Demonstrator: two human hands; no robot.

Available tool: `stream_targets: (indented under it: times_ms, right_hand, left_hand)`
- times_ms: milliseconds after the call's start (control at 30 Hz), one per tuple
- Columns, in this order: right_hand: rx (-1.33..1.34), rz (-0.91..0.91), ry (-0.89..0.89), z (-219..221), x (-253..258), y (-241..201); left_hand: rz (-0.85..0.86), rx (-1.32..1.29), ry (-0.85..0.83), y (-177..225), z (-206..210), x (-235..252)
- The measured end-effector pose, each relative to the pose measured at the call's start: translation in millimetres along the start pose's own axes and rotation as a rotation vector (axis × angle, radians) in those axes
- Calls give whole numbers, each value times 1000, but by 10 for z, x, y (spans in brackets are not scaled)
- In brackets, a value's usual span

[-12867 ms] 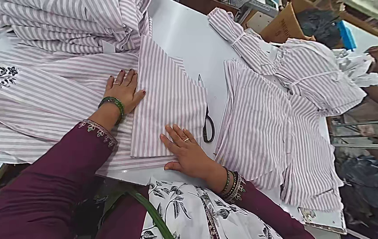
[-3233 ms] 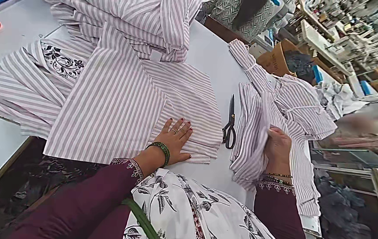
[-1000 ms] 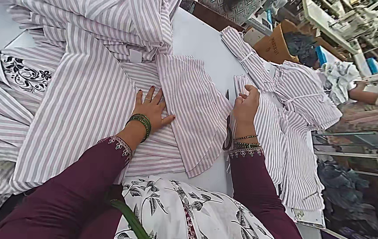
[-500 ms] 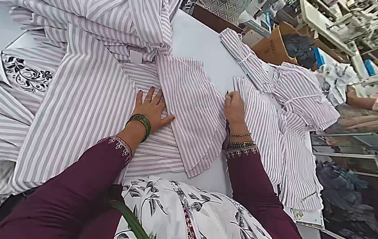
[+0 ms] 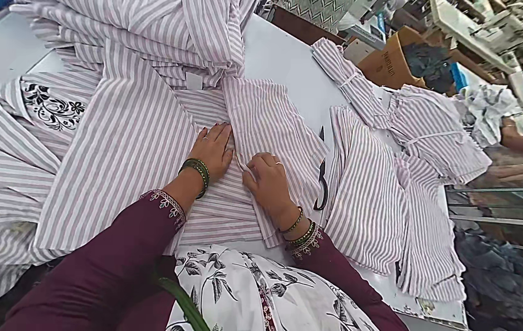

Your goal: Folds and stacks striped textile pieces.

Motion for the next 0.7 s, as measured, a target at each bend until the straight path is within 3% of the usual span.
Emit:
stream_targets:
  times_ms: [100,200,300,400,433,467,567,600,700]
  right_hand:
    - [269,185,-16,-133,85,236]
    - [634,322,155,-345,87,390]
    - [709,219,251,-527,90,193]
    - [530,84,68,-319,1,-52]
    - [470,56,-49,-155,-50,-88]
    - [395,33,-152,-2,-100,-106]
    - [207,-37,-200,139,-171,-107]
    - [163,-42,-236,137,-184,-95]
    - [43,-75,-306,139,-198,-64]
  left_hand:
    - [-38,37,-55,-32,-115,-125]
    - [-79,246,-314,-58,-116,-427]
    - [11,273,-423,102,8,-700]
    - [141,170,-560,435,160,-840]
    - [216,101,-540,518,194,-892]
    - [324,30,-418,568,208,-950]
    - [598,-199,134,549,147,-1092]
    - [629,-269,196,516,108,-1144]
    - [636,-309,181,409,7,-1290]
Point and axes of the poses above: each hand's wrist, its own x-axis towards the middle knuckle, its own z-axis out of the palm, y = z × x, the point moved 6 cm from there along x, towards the middle knuckle, and after that the axes turned 11 degrees about y, right-handed, at the moved point
